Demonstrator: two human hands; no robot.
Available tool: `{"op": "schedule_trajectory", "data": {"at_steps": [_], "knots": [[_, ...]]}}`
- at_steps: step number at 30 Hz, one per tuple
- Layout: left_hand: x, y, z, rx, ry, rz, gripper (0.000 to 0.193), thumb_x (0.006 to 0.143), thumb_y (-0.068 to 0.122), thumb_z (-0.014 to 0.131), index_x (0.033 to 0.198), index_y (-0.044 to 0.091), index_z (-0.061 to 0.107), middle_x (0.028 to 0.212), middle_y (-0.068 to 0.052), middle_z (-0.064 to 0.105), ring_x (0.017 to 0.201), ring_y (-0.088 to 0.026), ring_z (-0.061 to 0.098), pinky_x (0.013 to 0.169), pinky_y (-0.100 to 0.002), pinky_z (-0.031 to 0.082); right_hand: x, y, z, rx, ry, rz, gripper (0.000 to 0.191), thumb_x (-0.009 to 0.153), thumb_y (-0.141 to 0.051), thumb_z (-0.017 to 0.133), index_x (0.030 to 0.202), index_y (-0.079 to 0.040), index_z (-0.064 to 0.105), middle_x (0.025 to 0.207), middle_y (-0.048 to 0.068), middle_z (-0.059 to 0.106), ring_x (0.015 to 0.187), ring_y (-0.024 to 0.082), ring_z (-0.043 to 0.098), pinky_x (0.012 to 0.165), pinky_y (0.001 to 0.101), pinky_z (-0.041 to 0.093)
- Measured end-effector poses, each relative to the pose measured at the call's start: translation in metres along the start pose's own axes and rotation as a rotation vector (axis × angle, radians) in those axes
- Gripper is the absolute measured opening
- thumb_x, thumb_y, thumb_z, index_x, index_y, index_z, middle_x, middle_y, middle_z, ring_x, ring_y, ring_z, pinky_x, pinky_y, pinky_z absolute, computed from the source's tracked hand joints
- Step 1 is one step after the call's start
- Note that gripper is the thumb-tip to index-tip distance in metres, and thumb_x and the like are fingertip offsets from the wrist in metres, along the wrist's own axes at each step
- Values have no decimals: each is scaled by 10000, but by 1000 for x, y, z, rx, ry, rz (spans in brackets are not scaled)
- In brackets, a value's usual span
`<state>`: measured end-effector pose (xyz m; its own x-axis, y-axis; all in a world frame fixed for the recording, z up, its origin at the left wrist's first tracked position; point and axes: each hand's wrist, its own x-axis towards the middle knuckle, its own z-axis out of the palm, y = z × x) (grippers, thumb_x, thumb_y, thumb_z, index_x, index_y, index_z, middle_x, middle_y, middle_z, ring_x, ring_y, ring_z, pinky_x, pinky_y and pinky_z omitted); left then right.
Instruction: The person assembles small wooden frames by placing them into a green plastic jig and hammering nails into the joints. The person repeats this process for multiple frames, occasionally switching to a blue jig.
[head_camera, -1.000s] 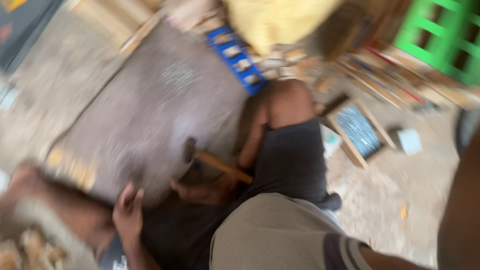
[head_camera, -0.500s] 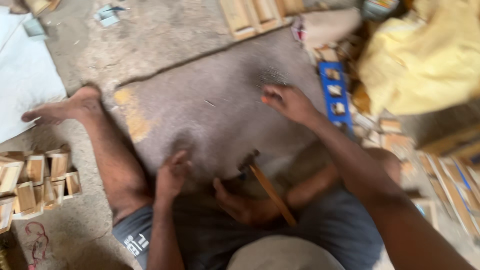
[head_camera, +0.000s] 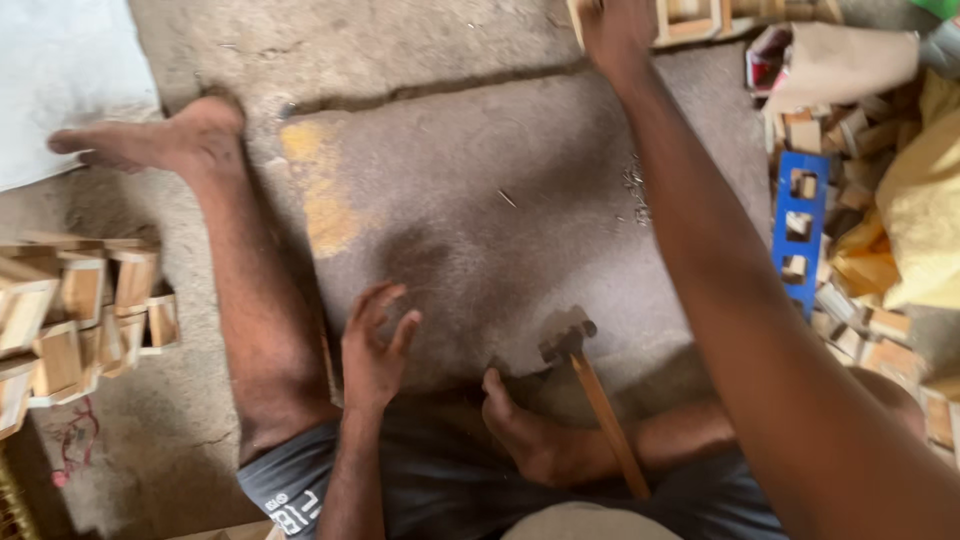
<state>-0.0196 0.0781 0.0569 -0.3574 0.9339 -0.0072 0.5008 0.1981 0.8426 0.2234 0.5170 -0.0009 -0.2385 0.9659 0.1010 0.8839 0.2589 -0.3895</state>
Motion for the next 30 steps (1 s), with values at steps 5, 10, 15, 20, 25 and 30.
{"op": "schedule_trajectory", "data": {"at_steps": [5,10,15,20,25,30], "knots": [[-16,-30,-7,-409,417,-57,339,1066,173,681,1377,73,593,1423,-71,557,1266,-196,591,1056,-333,548,-151,10,-46,333,-230,-301,323,1124,-240,469,1386,-83,574,1362,91,667,1019,228,693,1041,475,502],[-23,-60,9,-280,401,-97,350,1093,132,708,1412,31,606,1433,-132,612,1286,-230,596,1098,-369,512,-325,-6,-78,-180,-601,-556,286,1052,-127,553,1287,-240,669,1159,-39,720,1139,167,696,1367,553,243],[-45,-72,52,-71,43,-120,549,1028,177,718,1496,32,471,1363,-162,593,1162,-252,635,929,-368,560,-359,65,-83,51,-91,-585,261,955,-204,692,1200,-129,736,1445,147,618,1359,391,525,1143,482,402],[-47,-85,58,-165,94,-42,495,1086,150,748,1502,36,505,1053,-70,684,931,-161,662,849,-309,563,-369,207,-154,802,14,283,569,1048,-407,771,1359,-48,457,1243,86,795,1089,228,741,899,327,585],[-35,-102,40,-685,277,61,365,1088,55,733,1418,29,579,929,-10,674,899,-106,637,839,-263,549,-404,246,-170,-256,-259,308,990,789,-693,885,1317,105,634,1195,344,680,1106,478,654,925,527,525],[-37,-105,29,-607,286,23,376,1066,121,724,1410,25,605,964,25,695,931,-83,635,884,-250,533,-404,202,-170,118,-197,732,683,880,-485,850,1268,46,667,1154,227,722,1031,303,736,804,408,622]]}}
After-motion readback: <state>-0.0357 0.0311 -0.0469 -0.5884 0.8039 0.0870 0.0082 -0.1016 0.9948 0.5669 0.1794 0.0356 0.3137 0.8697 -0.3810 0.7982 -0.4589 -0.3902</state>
